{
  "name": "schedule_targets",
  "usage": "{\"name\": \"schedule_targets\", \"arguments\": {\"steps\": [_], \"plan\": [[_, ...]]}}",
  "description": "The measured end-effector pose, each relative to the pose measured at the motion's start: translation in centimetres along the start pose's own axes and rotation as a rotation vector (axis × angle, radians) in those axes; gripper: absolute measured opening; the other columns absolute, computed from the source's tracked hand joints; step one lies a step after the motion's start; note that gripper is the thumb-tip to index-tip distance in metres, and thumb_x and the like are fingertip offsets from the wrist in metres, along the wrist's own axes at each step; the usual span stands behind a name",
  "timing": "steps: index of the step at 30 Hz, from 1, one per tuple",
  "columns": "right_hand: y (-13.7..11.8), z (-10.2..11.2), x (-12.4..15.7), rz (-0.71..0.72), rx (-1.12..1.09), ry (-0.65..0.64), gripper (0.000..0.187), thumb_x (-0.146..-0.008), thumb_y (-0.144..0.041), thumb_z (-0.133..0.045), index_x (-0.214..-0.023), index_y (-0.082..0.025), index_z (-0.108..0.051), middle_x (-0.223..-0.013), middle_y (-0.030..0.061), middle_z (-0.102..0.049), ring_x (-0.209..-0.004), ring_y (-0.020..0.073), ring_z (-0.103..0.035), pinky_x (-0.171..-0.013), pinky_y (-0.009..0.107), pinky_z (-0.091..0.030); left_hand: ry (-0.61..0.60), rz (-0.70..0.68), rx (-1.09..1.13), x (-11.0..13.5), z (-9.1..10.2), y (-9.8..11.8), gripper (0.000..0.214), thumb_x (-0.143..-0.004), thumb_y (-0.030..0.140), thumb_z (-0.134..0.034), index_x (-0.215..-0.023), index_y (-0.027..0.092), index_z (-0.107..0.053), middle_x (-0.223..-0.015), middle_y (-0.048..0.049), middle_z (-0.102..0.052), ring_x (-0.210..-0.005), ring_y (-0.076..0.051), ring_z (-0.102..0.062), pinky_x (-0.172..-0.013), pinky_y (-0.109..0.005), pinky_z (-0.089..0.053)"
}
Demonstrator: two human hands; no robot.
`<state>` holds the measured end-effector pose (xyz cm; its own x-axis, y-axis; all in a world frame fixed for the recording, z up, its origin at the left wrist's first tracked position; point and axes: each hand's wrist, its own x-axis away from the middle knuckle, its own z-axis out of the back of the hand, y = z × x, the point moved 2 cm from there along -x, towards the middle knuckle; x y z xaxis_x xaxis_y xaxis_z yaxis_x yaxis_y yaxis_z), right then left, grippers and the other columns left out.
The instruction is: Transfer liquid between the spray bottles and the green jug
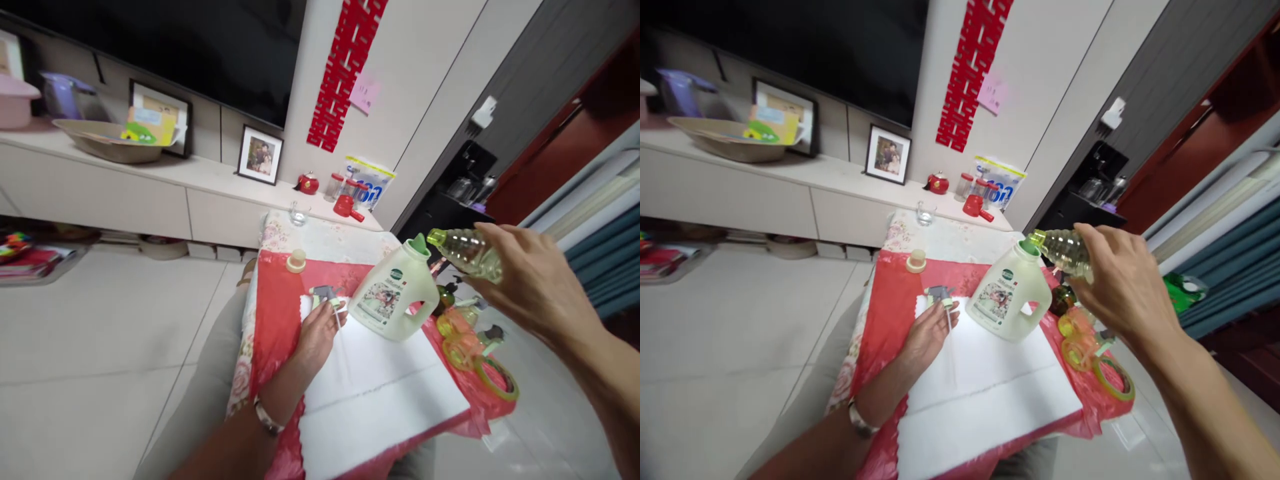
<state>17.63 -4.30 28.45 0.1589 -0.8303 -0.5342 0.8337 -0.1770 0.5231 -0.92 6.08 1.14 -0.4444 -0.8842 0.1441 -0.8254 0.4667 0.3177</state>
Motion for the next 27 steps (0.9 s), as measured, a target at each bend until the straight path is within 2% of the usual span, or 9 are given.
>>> {"name": "schedule_targets", "arguments": {"steps": [2, 4, 8, 12, 18, 23, 27], "plan": [[-2.1, 0.0, 3.0, -0.017, -0.211, -0.009, 0.079, -0.095, -0.073, -0.031, -0.146, -0.015, -0.042, -0.129, 0.0137, -0.048, -0.111, 0.027, -0.049, -0.087, 0.039, -0.045, -0.009, -0.008, 0.036, 0.1, -0.4, 0.2, 0.013, -0.076, 0.018, -0.077, -0.082, 0.016, -0.066, -0.086, -0.004, -0.073, -0.08, -0.015, -0.069, -0.081, -0.03, -0.052], [-4.7, -0.7, 6.6, -0.015, -0.398, -0.096, 0.081, -0.093, -0.078, -0.035, -0.148, -0.019, -0.04, -0.13, 0.0101, -0.049, -0.108, 0.0228, -0.053, -0.08, 0.033, -0.047, -0.008, 0.002, 0.07, 0.2, -0.6, 0.4, 0.011, -0.078, 0.016, -0.074, -0.083, 0.016, -0.064, -0.084, -0.003, -0.072, -0.081, -0.016, -0.07, -0.084, -0.031, -0.052], [-9.5, -3.3, 13.6, -0.041, -0.6, -0.209, 0.076, -0.096, -0.07, -0.045, -0.152, -0.02, -0.033, -0.136, 0.0067, -0.046, -0.116, 0.0208, -0.052, -0.085, 0.03, -0.049, -0.004, -0.006, 0.137, 0.2, -1.0, 0.8, 0.005, -0.084, 0.013, -0.065, -0.084, 0.017, -0.062, -0.083, -0.0025, -0.072, -0.085, -0.015, -0.071, -0.097, -0.034, -0.049], [-12.6, -4.7, 17.9, -0.088, -0.661, -0.273, 0.065, -0.1, -0.061, -0.043, -0.15, -0.021, -0.035, -0.136, 0.0055, -0.046, -0.121, 0.0195, -0.048, -0.093, 0.031, -0.047, 0.03, -0.024, 0.164, -0.1, -1.1, 1.1, 0.008, -0.089, 0.011, -0.059, -0.084, 0.017, -0.061, -0.084, -0.0026, -0.072, -0.087, -0.015, -0.071, -0.102, -0.036, -0.047], [-15.9, -4.3, 19.8, -0.135, -0.63, -0.276, 0.062, -0.101, -0.059, -0.039, -0.15, -0.02, -0.036, -0.135, 0.0046, -0.046, -0.118, 0.0198, -0.048, -0.092, 0.034, -0.045, 0.068, -0.074, 0.202, -0.4, -1.1, 1.4, 0.018, -0.093, 0.009, -0.05, -0.08, 0.017, -0.06, -0.084, -0.0019, -0.072, -0.088, -0.013, -0.071, -0.104, -0.035, -0.047], [-17.7, -4.6, 19.6, -0.239, -0.591, -0.235, 0.064, -0.101, -0.064, -0.034, -0.148, -0.021, -0.037, -0.131, 0.0062, -0.048, -0.112, 0.0229, -0.05, -0.09, 0.039, -0.045, 0.066, -0.051, 0.212, -0.1, -1.2, 1.1, 0.017, -0.094, 0.01, -0.05, -0.085, 0.018, -0.063, -0.085, -0.0017, -0.073, -0.101, -0.014, -0.07, -0.109, -0.037, -0.044], [-18.5, -4.7, 19.2, -0.297, -0.573, -0.208, 0.066, -0.1, -0.067, -0.032, -0.146, -0.02, -0.04, -0.13, 0.0071, -0.049, -0.112, 0.0251, -0.05, -0.088, 0.04, -0.045, 0.068, -0.054, 0.199, -0.1, -1.1, 1.0, 0.018, -0.094, 0.01, -0.049, -0.085, 0.018, -0.062, -0.086, -0.003, -0.073, -0.103, -0.016, -0.07, -0.111, -0.04, -0.043]]}}
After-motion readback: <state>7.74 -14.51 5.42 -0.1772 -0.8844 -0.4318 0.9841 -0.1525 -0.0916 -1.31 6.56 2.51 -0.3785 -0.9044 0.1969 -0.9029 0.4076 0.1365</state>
